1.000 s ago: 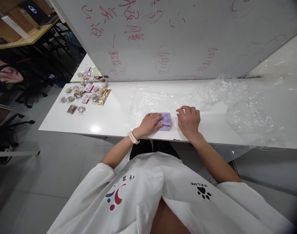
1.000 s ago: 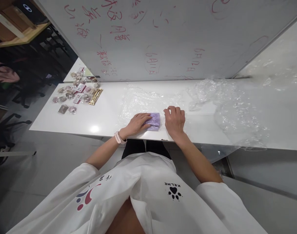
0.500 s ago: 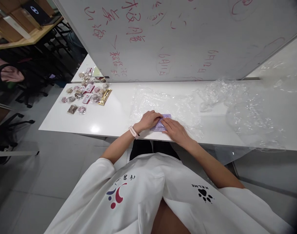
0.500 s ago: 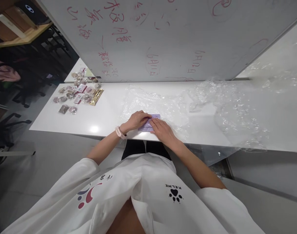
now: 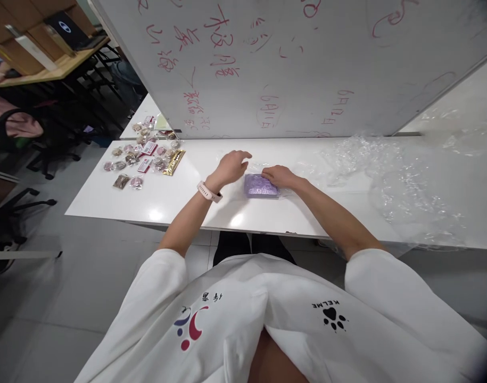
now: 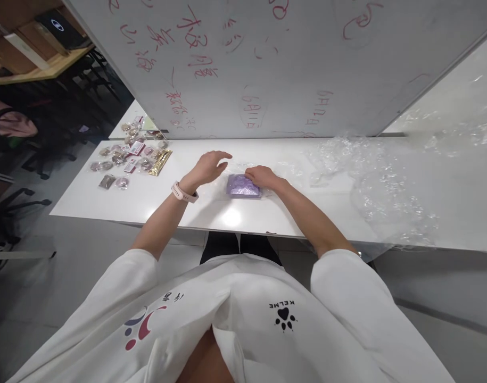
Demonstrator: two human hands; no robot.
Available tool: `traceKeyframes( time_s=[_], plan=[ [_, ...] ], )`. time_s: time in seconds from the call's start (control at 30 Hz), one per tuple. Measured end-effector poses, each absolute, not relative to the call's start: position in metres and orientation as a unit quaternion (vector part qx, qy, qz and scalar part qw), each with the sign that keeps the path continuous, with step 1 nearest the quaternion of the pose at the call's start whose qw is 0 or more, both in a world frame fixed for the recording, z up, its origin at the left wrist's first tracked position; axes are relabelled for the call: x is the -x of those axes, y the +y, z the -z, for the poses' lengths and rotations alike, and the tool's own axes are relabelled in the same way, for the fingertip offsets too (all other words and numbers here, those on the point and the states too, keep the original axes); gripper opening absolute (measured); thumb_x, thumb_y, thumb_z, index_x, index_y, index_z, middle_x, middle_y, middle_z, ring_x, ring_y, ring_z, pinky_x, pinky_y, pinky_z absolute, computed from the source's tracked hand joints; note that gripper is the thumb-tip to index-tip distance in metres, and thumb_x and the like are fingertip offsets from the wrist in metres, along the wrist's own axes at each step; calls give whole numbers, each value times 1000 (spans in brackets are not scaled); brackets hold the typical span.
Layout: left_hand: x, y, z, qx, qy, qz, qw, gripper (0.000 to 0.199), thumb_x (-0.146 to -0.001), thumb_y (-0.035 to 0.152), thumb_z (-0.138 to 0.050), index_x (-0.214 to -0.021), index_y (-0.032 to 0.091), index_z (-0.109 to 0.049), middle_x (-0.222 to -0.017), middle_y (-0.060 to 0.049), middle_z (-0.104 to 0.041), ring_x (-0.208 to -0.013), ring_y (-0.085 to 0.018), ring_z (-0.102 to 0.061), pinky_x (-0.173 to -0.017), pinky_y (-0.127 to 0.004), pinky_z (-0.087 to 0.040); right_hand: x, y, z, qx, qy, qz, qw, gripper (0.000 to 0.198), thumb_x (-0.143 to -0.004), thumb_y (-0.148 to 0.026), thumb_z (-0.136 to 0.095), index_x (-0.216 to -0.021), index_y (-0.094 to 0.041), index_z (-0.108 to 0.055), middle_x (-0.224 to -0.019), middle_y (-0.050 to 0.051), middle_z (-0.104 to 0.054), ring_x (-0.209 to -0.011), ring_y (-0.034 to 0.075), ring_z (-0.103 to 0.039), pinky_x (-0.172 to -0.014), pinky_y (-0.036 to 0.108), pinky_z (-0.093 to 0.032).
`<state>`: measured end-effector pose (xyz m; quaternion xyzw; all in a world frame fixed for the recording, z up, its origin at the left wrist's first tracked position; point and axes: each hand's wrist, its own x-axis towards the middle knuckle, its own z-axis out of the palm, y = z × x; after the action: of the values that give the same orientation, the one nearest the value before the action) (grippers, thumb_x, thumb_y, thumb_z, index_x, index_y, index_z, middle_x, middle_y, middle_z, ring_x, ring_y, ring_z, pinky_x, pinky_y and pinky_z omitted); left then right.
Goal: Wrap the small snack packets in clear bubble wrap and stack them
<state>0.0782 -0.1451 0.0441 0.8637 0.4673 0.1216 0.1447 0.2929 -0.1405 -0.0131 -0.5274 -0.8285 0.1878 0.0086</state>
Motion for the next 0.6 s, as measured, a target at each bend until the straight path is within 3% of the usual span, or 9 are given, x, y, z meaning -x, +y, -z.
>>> traceKeyframes(
  time_s=[0.1, 0.17, 0.23, 0.3, 0.4, 0.47, 0.53, 0.6],
  plan=[
    [-89, -176, -8, -896, 402, -110, 151, 44, -98, 34, -47, -138, 19, -54, -145, -14, -56, -134, -29, -52, -110, -49, -41, -292, -133, 21, 525, -824, -212, 5, 31, -101, -31, -40, -95, -20, -69, -96, 8, -72, -81, 21, -61, -65, 29, -35],
    [-97, -194, 22, -897, 411, -89, 137, 68, -93, 50, -56, -150, 17, -40, -158, -19, -38, -148, -35, -34, -117, -57, -30, -292, -136, 22, 529, -823, -205, 7, 32, -101, -31, -40, -96, -20, -70, -97, 8, -72, -82, 22, -61, -66, 30, -37],
    [-101, -201, 45, -889, 433, -86, 126, 83, -89, 57, -59, -155, 16, -30, -162, -20, -30, -153, -37, -22, -120, -60, -22, -290, -147, 21, 543, -824, -157, 46, 31, -100, -30, -41, -101, -19, -71, -103, 11, -72, -91, 25, -61, -73, 34, -41],
    [-101, -201, 57, -885, 440, -99, 121, 80, -91, 56, -59, -154, 17, -30, -161, -18, -34, -152, -36, -25, -121, -58, -20, -288, -165, 21, 554, -820, -81, 120, 31, -100, -28, -42, -107, -17, -71, -111, 15, -70, -103, 29, -58, -84, 40, -42],
    [-98, -196, 56, -890, 423, -128, 113, 63, -95, 50, -55, -146, 18, -41, -152, -16, -48, -142, -32, -42, -116, -51, -30, -287, -202, 30, 532, -824, -44, 190, 35, -101, -38, -46, -122, -19, -66, -120, 15, -67, -113, 31, -56, -94, 45, -42],
    [-97, -196, 47, -894, 416, -129, 108, 52, -96, 48, -54, -137, 16, -48, -138, -16, -60, -128, -31, -54, -106, -46, -40, -290, -225, 40, 508, -839, -60, 188, 42, -98, -44, -53, -132, -21, -60, -131, 13, -63, -119, 31, -55, -94, 45, -44],
    [-97, -196, 33, -898, 415, -102, 109, 47, -97, 50, -51, -128, 15, -53, -120, -15, -68, -110, -30, -62, -92, -41, -46, -294, -239, 47, 499, -842, -67, 191, 43, -98, -39, -52, -137, -22, -56, -138, 12, -60, -123, 30, -54, -94, 44, -46],
    [-99, -191, 16, -901, 412, -61, 124, 46, -98, 53, -47, -122, 14, -57, -102, -13, -72, -93, -28, -65, -80, -37, -47, -300, -242, 47, 508, -832, -72, 210, 37, -101, -32, -45, -134, -22, -58, -131, 11, -65, -117, 29, -59, -92, 42, -47]
  ],
)
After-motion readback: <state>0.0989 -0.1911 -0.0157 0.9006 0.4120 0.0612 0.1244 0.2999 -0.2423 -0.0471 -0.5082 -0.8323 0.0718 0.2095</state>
